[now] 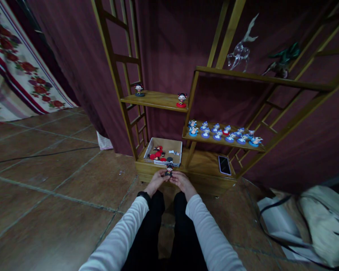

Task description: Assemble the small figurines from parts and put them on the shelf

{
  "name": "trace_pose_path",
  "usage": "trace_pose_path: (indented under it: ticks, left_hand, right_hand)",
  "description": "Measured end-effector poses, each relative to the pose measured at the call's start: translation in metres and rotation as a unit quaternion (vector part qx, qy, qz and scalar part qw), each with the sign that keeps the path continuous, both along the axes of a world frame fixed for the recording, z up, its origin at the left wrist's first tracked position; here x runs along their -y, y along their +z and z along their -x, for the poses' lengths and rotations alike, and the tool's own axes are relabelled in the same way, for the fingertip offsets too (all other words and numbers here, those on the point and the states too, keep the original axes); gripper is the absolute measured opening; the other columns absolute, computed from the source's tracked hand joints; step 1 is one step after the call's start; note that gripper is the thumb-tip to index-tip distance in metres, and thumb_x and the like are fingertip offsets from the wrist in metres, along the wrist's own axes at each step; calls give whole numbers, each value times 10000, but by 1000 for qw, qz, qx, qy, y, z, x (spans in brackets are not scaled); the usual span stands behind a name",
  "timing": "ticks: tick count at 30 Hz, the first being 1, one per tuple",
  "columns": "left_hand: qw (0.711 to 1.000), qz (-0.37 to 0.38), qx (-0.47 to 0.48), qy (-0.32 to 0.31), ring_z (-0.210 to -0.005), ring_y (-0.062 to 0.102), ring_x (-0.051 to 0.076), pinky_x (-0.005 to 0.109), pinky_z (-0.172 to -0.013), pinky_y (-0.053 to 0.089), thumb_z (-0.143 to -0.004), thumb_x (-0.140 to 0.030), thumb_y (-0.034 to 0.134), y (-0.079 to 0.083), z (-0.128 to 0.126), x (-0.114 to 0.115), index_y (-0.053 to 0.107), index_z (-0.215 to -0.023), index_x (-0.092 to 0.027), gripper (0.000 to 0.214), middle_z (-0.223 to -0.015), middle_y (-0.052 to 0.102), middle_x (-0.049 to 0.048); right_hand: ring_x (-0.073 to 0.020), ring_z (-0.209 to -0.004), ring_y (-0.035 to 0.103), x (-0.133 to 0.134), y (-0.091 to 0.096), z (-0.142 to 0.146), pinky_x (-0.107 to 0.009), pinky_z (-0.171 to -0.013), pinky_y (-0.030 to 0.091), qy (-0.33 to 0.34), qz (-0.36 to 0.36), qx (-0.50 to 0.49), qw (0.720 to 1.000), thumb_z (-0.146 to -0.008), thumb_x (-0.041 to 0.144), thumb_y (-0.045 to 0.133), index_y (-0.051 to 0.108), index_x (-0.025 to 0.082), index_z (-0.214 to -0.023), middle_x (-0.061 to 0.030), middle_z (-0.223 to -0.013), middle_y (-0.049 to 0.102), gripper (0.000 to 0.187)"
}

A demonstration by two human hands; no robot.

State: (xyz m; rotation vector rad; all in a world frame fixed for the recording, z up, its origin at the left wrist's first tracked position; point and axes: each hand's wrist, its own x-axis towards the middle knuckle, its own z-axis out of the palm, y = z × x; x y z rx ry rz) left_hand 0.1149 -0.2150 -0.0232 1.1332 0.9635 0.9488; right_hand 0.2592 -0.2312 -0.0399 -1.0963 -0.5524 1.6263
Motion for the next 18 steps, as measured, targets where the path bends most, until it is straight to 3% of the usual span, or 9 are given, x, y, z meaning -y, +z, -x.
trace_pose_path:
  ticks: [10,18]
  left_hand:
    - [999,-22,-18,-22,-572,527,103,229,-570,395,-522,-211,749,0,-1,0,584,-970,-108,488,-652,609,-2]
    - [999,-27,-17,17,-766,589,173,289,-719,435,-485,-207,771,1,-3,2,581,-921,-128,482,-794,653,46]
  right_hand:
    - [-132,-657,642,1,2,0,-292,-689,522,10,-10,10,1000,-643,143,664,625,154,-879,-37,-748,682,239]
    - [-131,-658,637,1,1,0,-289,-671,529,18,-5,12,1000,-635,151,665,620,169,-869,-33,-754,680,239]
